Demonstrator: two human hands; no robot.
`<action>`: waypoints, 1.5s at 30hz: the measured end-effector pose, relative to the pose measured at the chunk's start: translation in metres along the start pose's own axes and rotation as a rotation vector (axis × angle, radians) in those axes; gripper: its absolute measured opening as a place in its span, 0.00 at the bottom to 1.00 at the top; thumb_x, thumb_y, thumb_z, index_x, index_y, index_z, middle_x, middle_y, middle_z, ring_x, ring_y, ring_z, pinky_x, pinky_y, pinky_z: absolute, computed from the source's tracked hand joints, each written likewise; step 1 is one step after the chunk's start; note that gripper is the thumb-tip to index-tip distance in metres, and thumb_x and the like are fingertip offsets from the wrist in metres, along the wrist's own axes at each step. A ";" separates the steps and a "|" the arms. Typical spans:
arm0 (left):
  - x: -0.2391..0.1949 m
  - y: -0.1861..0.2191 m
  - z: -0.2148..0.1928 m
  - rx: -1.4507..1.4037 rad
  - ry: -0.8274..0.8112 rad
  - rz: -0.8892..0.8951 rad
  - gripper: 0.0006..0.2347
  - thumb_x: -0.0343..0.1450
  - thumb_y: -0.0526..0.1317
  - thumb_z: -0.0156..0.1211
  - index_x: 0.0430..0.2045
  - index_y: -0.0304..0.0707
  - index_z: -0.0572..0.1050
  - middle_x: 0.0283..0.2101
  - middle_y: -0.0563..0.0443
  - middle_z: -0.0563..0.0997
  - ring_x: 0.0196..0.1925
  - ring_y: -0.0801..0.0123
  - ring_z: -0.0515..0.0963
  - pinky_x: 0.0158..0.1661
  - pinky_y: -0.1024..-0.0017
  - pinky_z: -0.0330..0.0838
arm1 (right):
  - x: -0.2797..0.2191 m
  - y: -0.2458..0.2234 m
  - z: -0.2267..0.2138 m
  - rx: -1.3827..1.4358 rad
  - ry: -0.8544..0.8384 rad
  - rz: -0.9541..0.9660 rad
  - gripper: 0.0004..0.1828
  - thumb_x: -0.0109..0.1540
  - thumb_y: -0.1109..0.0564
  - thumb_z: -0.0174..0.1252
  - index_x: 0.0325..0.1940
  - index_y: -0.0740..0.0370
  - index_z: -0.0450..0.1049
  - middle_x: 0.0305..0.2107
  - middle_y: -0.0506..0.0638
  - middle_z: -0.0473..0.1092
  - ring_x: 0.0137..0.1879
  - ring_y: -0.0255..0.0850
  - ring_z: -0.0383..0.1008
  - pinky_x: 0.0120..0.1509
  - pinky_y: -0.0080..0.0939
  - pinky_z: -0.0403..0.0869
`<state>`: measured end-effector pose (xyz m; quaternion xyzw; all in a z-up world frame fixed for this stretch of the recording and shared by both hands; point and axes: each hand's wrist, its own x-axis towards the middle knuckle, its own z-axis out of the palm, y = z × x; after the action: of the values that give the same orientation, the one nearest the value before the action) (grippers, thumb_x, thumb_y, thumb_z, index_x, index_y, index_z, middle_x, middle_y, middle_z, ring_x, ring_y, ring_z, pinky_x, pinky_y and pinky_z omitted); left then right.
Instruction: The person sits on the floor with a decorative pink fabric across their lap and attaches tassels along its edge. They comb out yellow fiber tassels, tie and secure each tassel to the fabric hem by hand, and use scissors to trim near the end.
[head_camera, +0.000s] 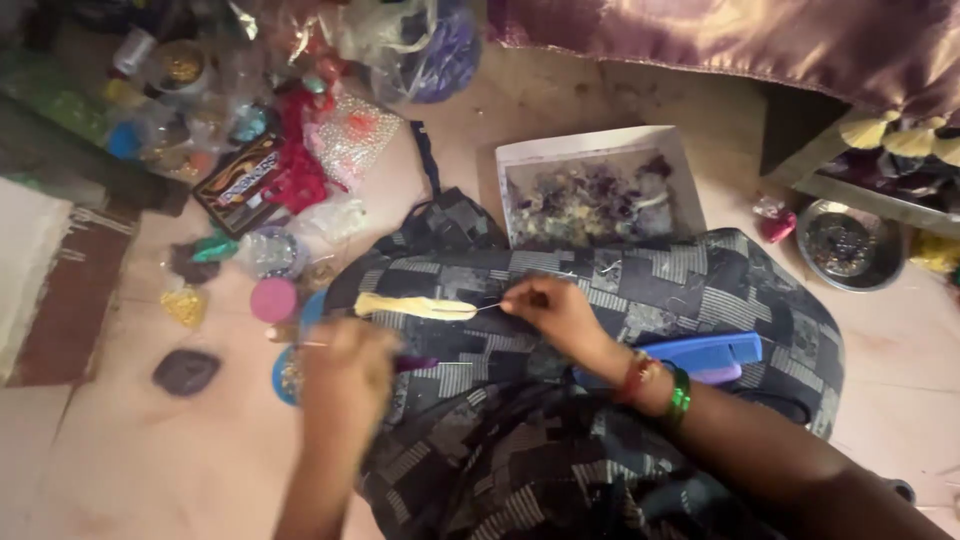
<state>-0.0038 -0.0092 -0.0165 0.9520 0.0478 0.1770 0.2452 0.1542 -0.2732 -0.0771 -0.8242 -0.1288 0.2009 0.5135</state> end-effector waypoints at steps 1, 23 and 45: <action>-0.006 0.011 0.007 -0.010 -0.002 0.005 0.05 0.67 0.33 0.60 0.30 0.45 0.82 0.42 0.51 0.80 0.49 0.55 0.76 0.49 0.56 0.69 | -0.008 0.009 -0.005 -0.006 0.009 0.005 0.13 0.58 0.51 0.70 0.42 0.60 0.81 0.26 0.49 0.76 0.30 0.33 0.69 0.36 0.38 0.69; -0.052 0.004 0.229 -1.015 -0.173 -0.147 0.05 0.72 0.36 0.56 0.33 0.33 0.76 0.29 0.42 0.87 0.33 0.58 0.90 0.39 0.61 0.81 | 0.002 0.043 -0.191 0.089 0.401 -0.088 0.17 0.67 0.56 0.57 0.60 0.61 0.72 0.49 0.51 0.77 0.52 0.37 0.74 0.57 0.41 0.73; 0.015 0.112 0.212 -0.550 -0.292 0.494 0.11 0.69 0.45 0.64 0.34 0.37 0.78 0.22 0.51 0.82 0.28 0.59 0.84 0.42 0.52 0.74 | -0.108 -0.085 -0.157 0.683 0.066 -0.312 0.03 0.69 0.63 0.54 0.47 0.64 0.70 0.38 0.57 0.78 0.43 0.49 0.82 0.37 0.40 0.81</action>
<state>0.0869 -0.2000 -0.1311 0.8488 -0.2670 0.0998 0.4452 0.1312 -0.4061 0.0820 -0.5818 -0.1617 0.1247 0.7873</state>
